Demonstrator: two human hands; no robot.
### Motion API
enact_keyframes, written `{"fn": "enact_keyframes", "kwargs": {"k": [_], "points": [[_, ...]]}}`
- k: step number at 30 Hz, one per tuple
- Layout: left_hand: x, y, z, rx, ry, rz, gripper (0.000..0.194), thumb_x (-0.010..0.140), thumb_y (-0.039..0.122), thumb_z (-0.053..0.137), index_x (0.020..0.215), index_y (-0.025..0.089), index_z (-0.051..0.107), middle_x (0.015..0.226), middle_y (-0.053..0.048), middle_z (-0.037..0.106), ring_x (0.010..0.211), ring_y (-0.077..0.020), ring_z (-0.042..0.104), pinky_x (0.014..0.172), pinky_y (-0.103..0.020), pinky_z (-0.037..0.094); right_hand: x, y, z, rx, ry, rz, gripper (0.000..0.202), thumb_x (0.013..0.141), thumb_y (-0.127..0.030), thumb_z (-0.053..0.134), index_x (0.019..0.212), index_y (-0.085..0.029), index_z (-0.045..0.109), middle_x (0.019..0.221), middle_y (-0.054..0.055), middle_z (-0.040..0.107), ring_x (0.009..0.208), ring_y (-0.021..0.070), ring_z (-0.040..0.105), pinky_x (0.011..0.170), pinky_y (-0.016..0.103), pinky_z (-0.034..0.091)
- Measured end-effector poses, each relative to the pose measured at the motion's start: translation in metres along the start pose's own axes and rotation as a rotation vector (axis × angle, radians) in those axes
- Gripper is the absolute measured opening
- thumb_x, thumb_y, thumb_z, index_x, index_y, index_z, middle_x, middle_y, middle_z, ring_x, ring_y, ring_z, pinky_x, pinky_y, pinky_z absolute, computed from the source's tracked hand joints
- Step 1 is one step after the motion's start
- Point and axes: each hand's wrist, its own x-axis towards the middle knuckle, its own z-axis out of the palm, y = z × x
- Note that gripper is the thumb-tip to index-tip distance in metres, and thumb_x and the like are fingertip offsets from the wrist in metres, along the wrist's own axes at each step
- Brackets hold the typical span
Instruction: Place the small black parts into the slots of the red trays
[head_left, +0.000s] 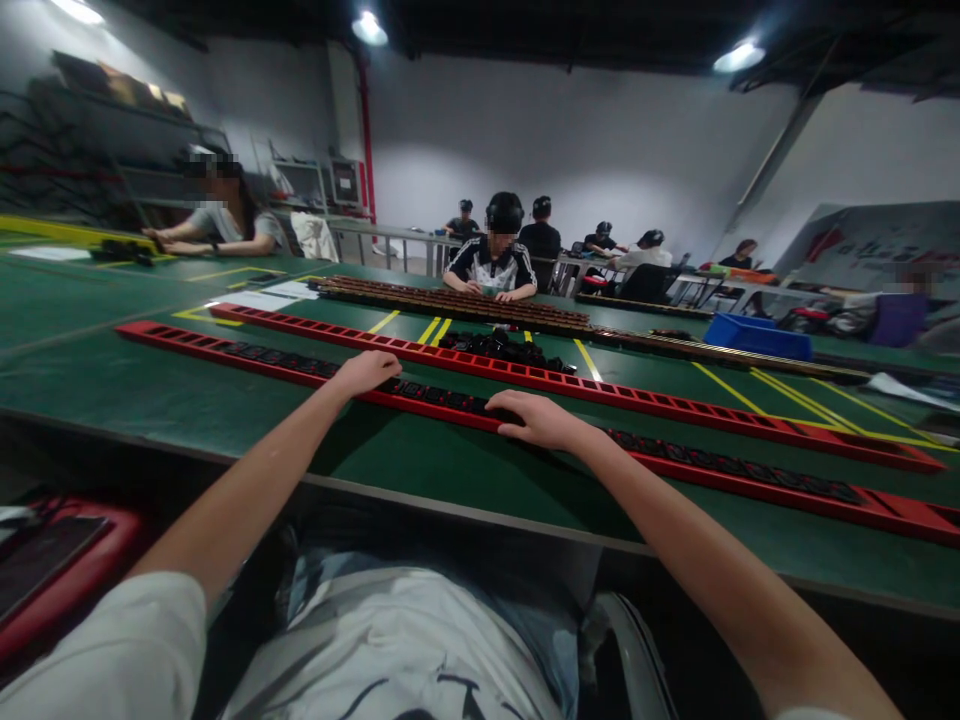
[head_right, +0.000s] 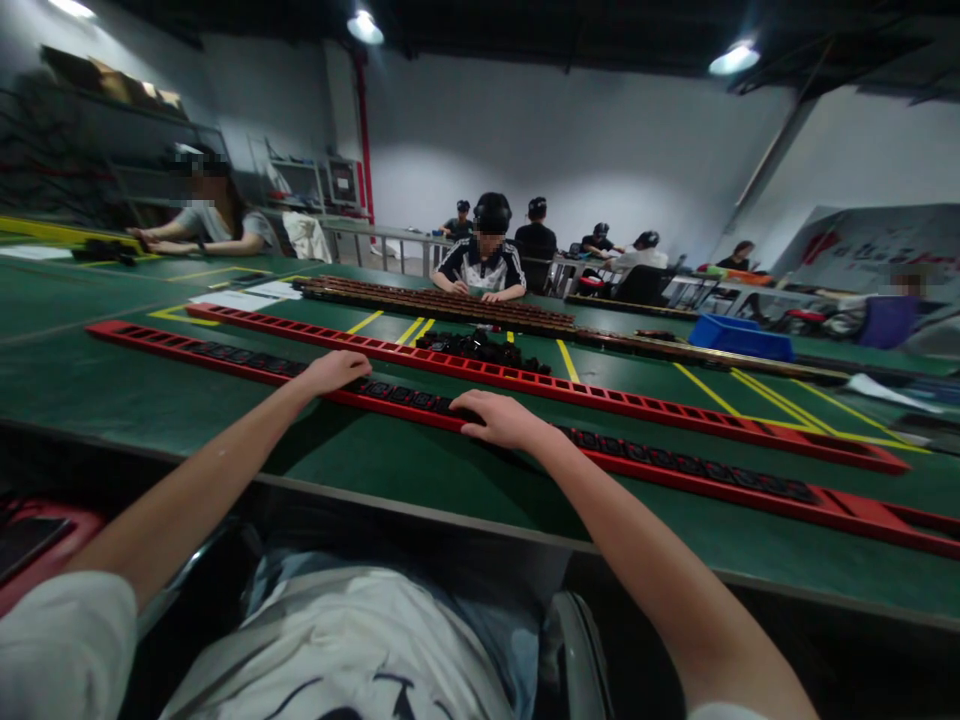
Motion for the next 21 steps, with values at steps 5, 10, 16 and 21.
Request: {"fn": "enact_keyframes", "kwargs": {"k": [5,10,16,21], "points": [[0.001,0.001,0.001,-0.013,0.005,-0.021,0.034,0.092,0.046,0.046,0.095,0.024,0.072,0.1,-0.004,0.074,0.094,-0.021,0.067,0.072,-0.025,0.044,0.002,0.0,-0.001,-0.002,-0.019,0.036,0.041,0.096,-0.034,0.058,0.134,-0.023,0.058,0.138,0.01,0.06,0.125,0.0257,0.058,0.107,0.042,0.046],[0.001,0.002,0.001,-0.018,0.001,-0.013,0.033,0.092,0.046,0.047,0.095,0.024,0.071,0.097,-0.004,0.074,0.092,-0.021,0.067,0.073,-0.026,0.044,0.0,-0.002,-0.001,-0.034,-0.024,0.047,0.042,0.096,-0.033,0.057,0.137,-0.024,0.055,0.141,0.009,0.058,0.129,0.0255,0.056,0.109,0.041,0.044],[0.0,0.004,0.001,-0.02,0.004,-0.024,0.034,0.092,0.046,0.045,0.093,0.024,0.071,0.099,-0.005,0.074,0.093,-0.0223,0.066,0.072,-0.027,0.044,0.008,-0.014,-0.005,-0.206,-0.052,0.058,0.031,0.098,-0.035,0.056,0.124,-0.018,0.059,0.127,0.012,0.064,0.113,0.0244,0.063,0.096,0.035,0.049],[-0.002,0.006,0.0,-0.044,0.015,-0.025,0.032,0.091,0.042,0.046,0.09,0.024,0.072,0.098,-0.004,0.074,0.094,-0.0212,0.066,0.074,-0.026,0.044,0.04,-0.035,-0.004,-0.372,-0.129,0.065,0.029,0.097,-0.038,0.058,0.117,-0.017,0.058,0.111,0.012,0.069,0.098,0.0249,0.067,0.082,0.032,0.05]]}}
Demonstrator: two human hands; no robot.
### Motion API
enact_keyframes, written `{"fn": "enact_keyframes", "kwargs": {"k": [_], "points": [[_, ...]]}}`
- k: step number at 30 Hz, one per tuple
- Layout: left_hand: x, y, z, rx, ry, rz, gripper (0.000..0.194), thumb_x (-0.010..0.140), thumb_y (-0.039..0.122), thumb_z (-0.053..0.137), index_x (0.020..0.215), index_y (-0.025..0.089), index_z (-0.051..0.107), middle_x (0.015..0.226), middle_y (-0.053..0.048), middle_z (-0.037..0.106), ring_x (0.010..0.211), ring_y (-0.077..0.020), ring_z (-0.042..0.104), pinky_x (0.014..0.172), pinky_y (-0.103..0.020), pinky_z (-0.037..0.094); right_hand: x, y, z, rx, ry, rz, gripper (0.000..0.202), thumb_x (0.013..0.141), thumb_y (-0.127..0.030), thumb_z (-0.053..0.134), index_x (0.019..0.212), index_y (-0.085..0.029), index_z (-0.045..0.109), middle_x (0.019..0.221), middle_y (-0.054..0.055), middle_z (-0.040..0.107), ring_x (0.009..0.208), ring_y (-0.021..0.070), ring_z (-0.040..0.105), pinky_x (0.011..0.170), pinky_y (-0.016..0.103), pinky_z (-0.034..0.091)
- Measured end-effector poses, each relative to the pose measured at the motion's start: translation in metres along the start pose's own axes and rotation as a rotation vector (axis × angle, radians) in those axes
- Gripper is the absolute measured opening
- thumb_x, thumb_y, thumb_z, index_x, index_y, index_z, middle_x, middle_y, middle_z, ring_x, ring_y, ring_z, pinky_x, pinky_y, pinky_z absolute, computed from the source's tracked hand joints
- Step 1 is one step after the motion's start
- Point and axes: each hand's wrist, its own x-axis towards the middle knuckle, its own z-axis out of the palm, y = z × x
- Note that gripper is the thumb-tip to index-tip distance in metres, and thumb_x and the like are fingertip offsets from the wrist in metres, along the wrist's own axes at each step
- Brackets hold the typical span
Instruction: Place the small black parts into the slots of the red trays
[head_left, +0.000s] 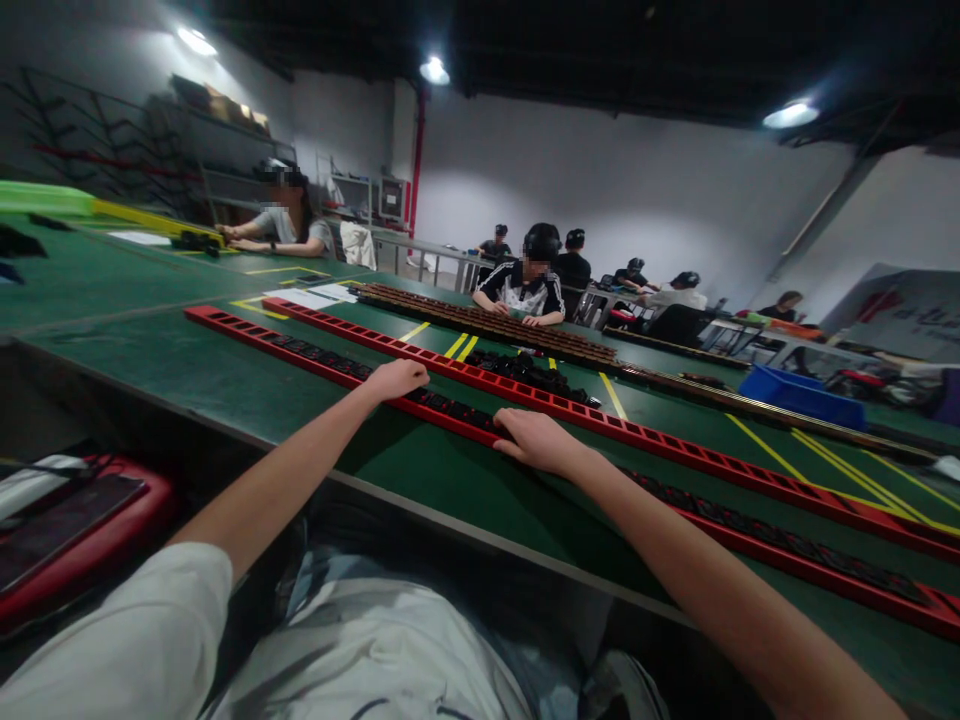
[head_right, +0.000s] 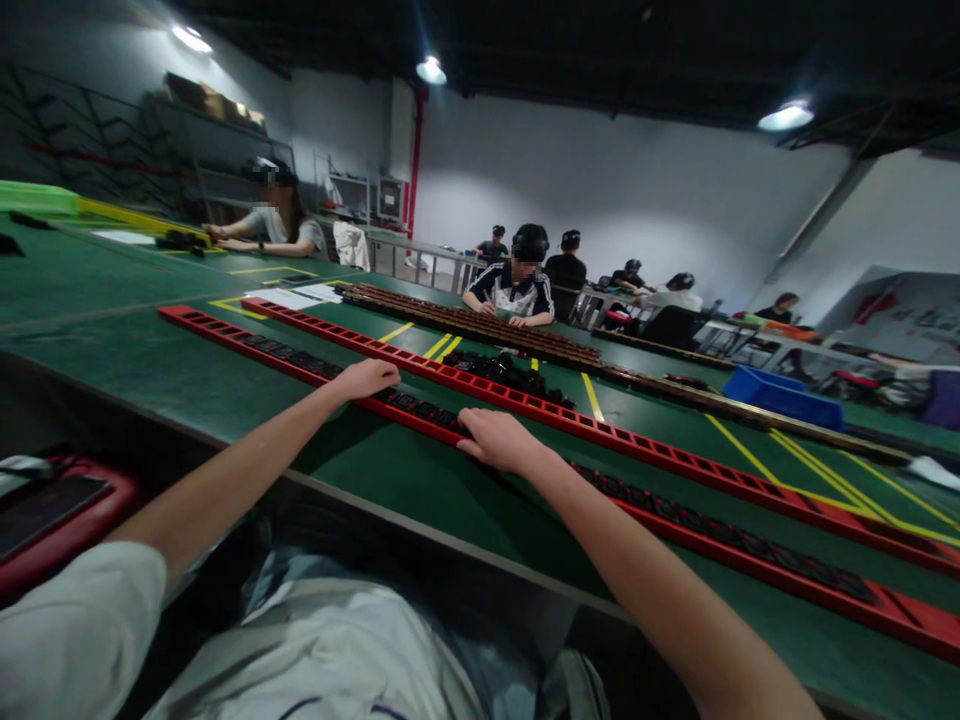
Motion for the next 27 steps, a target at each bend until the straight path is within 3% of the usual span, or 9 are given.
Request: {"fn": "enact_keyframes", "kwargs": {"k": [5,12,18,24,27], "points": [[-0.002,0.002,-0.001,0.021,0.001,0.003,0.032,0.092,0.045,0.045,0.09,0.024,0.07,0.099,-0.004,0.074,0.092,-0.0214,0.066,0.071,-0.026,0.042,0.015,-0.017,0.011,-0.048,0.045,0.088,0.046,0.1,-0.041,0.053,0.138,-0.016,0.048,0.122,0.016,0.068,0.108,0.0281,0.067,0.089,0.035,0.048],[-0.003,0.004,-0.004,0.008,-0.02,-0.004,0.031,0.091,0.044,0.046,0.091,0.024,0.071,0.101,-0.004,0.074,0.095,-0.0216,0.066,0.074,-0.026,0.044,0.008,-0.016,0.021,0.01,0.103,0.113,0.05,0.101,-0.04,0.053,0.143,-0.014,0.044,0.128,0.016,0.066,0.114,0.0271,0.065,0.095,0.036,0.046],[-0.003,0.005,-0.004,-0.002,-0.017,0.004,0.032,0.091,0.043,0.046,0.09,0.024,0.071,0.102,-0.004,0.074,0.096,-0.0216,0.067,0.075,-0.027,0.044,0.008,-0.014,0.019,-0.002,0.097,0.045,0.031,0.101,-0.037,0.052,0.125,-0.018,0.057,0.123,0.012,0.068,0.111,0.0253,0.065,0.092,0.034,0.047],[-0.001,0.004,-0.002,0.008,-0.021,0.008,0.032,0.092,0.044,0.046,0.089,0.024,0.071,0.1,-0.004,0.075,0.092,-0.0211,0.067,0.074,-0.026,0.044,0.007,-0.014,0.019,0.023,0.098,0.092,0.036,0.1,-0.04,0.054,0.129,-0.018,0.053,0.12,0.013,0.068,0.109,0.0255,0.065,0.091,0.034,0.046],[-0.001,0.003,-0.002,0.011,-0.02,0.009,0.032,0.091,0.043,0.046,0.09,0.025,0.071,0.099,-0.004,0.074,0.093,-0.0218,0.067,0.075,-0.027,0.045,0.008,-0.014,0.018,0.03,0.079,0.099,0.03,0.1,-0.04,0.055,0.122,-0.019,0.056,0.116,0.012,0.069,0.107,0.0249,0.065,0.09,0.033,0.046]]}}
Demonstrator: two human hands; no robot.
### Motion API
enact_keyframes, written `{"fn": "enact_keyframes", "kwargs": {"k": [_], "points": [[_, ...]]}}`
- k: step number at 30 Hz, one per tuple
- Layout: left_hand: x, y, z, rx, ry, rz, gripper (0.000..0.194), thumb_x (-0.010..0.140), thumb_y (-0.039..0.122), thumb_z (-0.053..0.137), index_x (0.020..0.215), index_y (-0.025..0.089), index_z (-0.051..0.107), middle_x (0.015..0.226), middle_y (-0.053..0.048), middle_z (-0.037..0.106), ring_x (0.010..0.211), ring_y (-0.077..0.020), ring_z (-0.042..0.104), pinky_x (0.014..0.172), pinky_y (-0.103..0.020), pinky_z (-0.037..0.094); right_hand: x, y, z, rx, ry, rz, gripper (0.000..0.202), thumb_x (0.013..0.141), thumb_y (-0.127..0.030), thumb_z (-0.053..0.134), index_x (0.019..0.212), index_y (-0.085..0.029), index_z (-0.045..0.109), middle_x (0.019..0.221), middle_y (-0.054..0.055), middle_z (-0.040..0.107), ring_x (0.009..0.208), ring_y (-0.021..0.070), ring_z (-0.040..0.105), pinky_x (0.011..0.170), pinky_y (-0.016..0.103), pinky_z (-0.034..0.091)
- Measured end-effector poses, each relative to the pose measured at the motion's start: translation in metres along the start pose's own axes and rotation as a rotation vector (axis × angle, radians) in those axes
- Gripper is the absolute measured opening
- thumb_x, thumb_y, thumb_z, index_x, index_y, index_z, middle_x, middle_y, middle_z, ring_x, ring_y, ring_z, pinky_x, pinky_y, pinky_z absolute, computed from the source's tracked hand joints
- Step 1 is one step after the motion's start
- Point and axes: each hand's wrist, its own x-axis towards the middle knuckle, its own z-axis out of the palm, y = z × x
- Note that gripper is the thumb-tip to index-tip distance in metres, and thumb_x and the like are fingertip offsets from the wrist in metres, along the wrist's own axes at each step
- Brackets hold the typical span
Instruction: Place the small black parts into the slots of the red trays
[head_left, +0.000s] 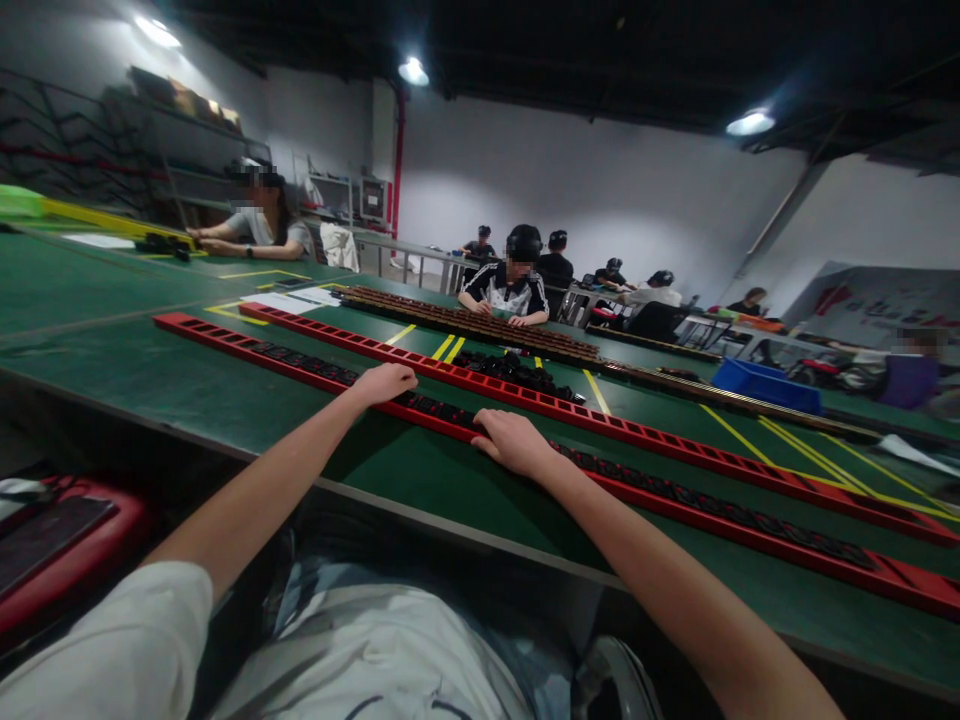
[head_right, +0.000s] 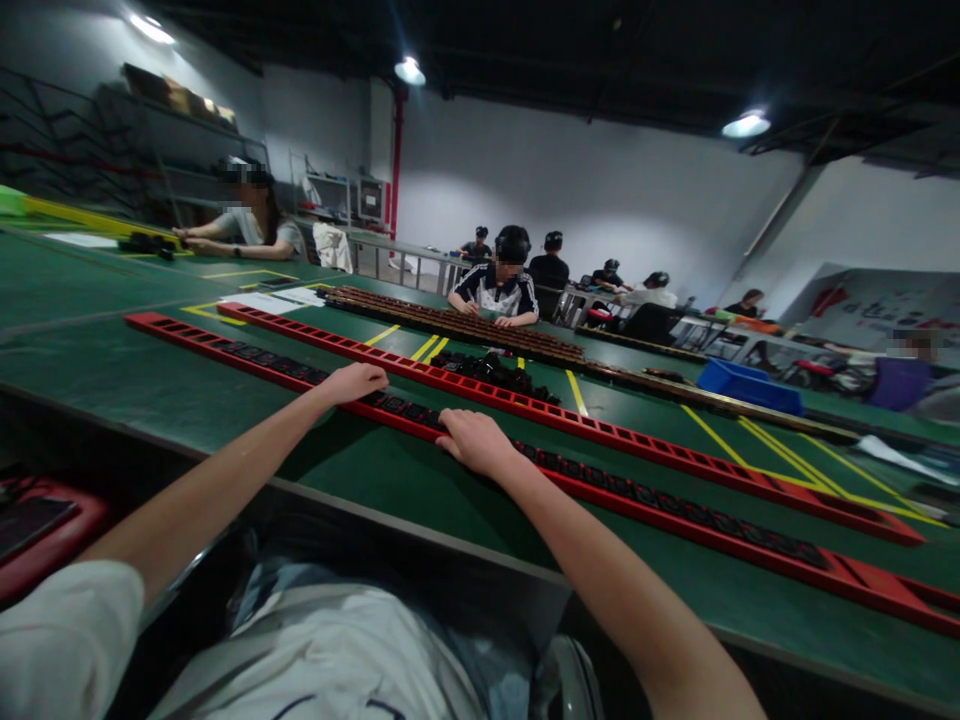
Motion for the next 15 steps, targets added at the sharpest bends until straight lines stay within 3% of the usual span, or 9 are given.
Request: {"fn": "enact_keyframes", "kwargs": {"k": [9,15], "points": [[-0.0015,0.0022,-0.0021,0.003,-0.003,-0.007,0.031,0.091,0.043,0.046,0.089,0.024,0.07,0.099,-0.004,0.074,0.093,-0.0213,0.066,0.072,-0.026,0.044,0.0001,0.0005,-0.0005,-0.004,0.017,-0.018,0.032,0.1,-0.039,0.055,0.124,-0.018,0.056,0.117,0.011,0.069,0.106,0.0248,0.066,0.088,0.033,0.047],[-0.0026,0.0036,-0.0018,-0.004,-0.001,0.006,0.03,0.091,0.043,0.046,0.089,0.024,0.069,0.096,-0.004,0.073,0.091,-0.021,0.066,0.072,-0.026,0.043,-0.0019,0.0017,0.0011,-0.016,0.018,-0.043,0.043,0.101,-0.04,0.051,0.138,-0.018,0.052,0.127,0.013,0.066,0.114,0.0256,0.063,0.094,0.035,0.048]]}}
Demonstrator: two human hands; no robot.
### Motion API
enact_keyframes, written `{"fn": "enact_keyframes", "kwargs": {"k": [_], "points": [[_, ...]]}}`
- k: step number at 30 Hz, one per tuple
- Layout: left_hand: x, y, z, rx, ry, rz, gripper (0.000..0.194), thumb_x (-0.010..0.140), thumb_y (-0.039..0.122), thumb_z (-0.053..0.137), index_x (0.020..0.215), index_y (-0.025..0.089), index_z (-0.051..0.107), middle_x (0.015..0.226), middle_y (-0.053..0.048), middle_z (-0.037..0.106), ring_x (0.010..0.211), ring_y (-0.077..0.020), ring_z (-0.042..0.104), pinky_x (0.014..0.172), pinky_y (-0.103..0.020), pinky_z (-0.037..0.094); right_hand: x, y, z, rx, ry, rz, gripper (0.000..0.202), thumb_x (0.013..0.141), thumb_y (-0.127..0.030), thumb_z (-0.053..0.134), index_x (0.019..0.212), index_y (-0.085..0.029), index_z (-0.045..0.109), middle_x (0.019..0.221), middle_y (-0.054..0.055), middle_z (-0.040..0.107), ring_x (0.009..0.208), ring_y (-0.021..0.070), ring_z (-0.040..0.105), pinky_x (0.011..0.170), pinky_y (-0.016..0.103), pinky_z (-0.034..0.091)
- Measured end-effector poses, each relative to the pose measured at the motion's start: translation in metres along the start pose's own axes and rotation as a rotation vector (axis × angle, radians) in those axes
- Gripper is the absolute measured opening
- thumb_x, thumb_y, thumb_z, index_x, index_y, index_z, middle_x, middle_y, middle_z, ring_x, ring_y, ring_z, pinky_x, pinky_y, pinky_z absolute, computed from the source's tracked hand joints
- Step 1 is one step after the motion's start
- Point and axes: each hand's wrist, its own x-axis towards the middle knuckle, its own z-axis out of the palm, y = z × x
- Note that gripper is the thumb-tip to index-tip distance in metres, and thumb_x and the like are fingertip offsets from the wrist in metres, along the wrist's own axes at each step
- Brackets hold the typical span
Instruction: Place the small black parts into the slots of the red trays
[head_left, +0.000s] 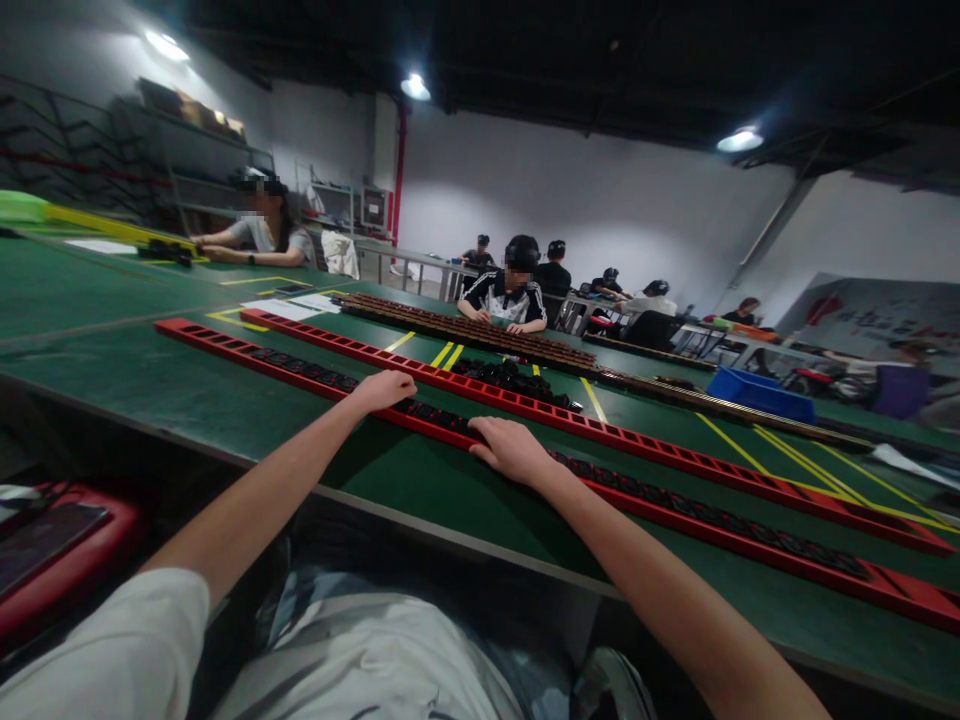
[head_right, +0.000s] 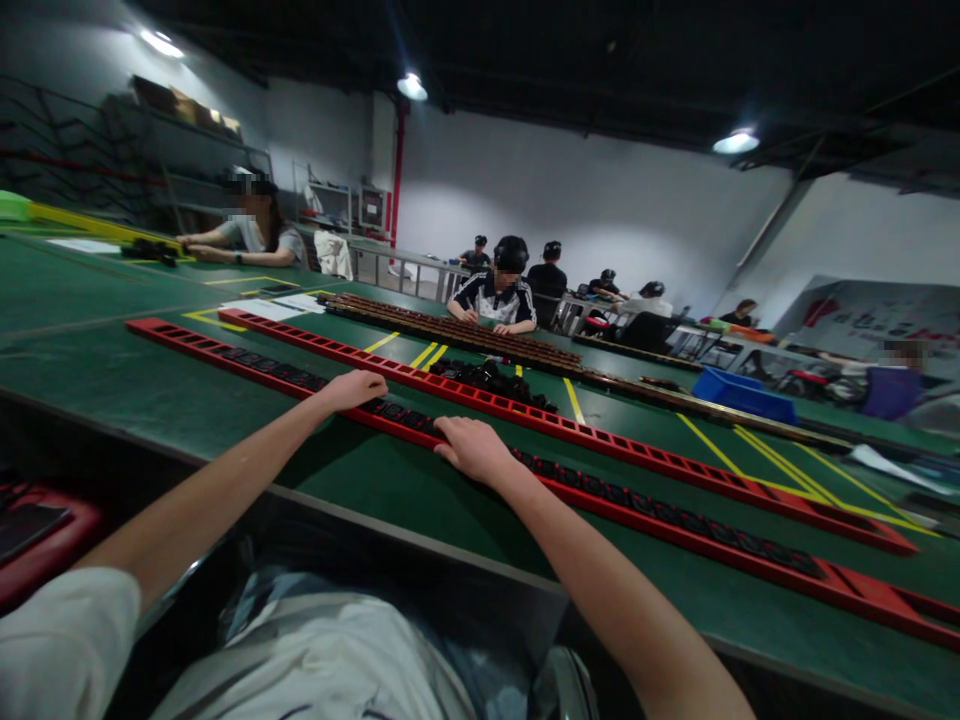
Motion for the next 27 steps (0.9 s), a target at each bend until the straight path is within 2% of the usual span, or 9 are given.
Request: {"fn": "enact_keyframes", "kwargs": {"k": [4,8,14,19,22,27], "points": [[0.0,-0.001,0.001,0.007,0.0,0.003,0.03,0.091,0.042,0.046,0.089,0.024,0.07,0.097,-0.004,0.074,0.09,-0.0208,0.066,0.072,-0.026,0.043,0.0,-0.002,0.002,-0.09,-0.002,-0.046,0.051,0.105,-0.038,0.041,0.154,-0.025,0.038,0.135,0.015,0.06,0.114,0.0265,0.062,0.092,0.037,0.05],[0.001,-0.002,0.001,0.004,0.004,0.002,0.03,0.092,0.042,0.046,0.089,0.024,0.07,0.098,-0.004,0.074,0.091,-0.0205,0.066,0.073,-0.026,0.044,0.0,-0.006,0.005,-0.165,-0.011,-0.071,0.054,0.104,-0.037,0.039,0.157,-0.027,0.034,0.146,0.016,0.05,0.116,0.0286,0.06,0.093,0.041,0.05],[0.002,-0.004,0.003,-0.007,0.009,0.012,0.03,0.091,0.042,0.046,0.088,0.023,0.069,0.097,-0.004,0.073,0.091,-0.0209,0.066,0.072,-0.027,0.043,0.002,-0.004,0.006,-0.156,-0.035,-0.043,0.059,0.103,-0.04,0.043,0.159,-0.03,0.029,0.139,0.016,0.054,0.113,0.0285,0.06,0.091,0.04,0.051],[-0.001,0.001,-0.001,-0.046,0.142,0.039,0.029,0.092,0.036,0.045,0.086,0.021,0.069,0.089,-0.004,0.073,0.084,-0.019,0.066,0.072,-0.026,0.044,0.004,0.0,0.001,-0.088,-0.061,-0.022,0.063,0.101,-0.042,0.048,0.159,-0.027,0.029,0.13,0.015,0.057,0.111,0.0279,0.06,0.09,0.038,0.051],[-0.004,0.004,-0.004,-0.031,0.22,0.011,0.031,0.094,0.035,0.042,0.087,0.021,0.069,0.087,-0.005,0.073,0.083,-0.0193,0.066,0.072,-0.026,0.044,0.002,0.004,-0.003,-0.057,-0.087,-0.019,0.064,0.1,-0.041,0.051,0.159,-0.028,0.029,0.129,0.015,0.058,0.112,0.0273,0.06,0.089,0.037,0.052],[-0.006,0.006,-0.006,0.028,0.238,-0.029,0.029,0.093,0.034,0.043,0.086,0.022,0.069,0.09,-0.005,0.073,0.084,-0.0203,0.066,0.069,-0.026,0.042,-0.019,0.018,-0.012,-0.033,-0.142,0.018,0.07,0.098,-0.039,0.055,0.161,-0.028,0.026,0.131,0.014,0.057,0.113,0.0273,0.06,0.09,0.036,0.051]]}}
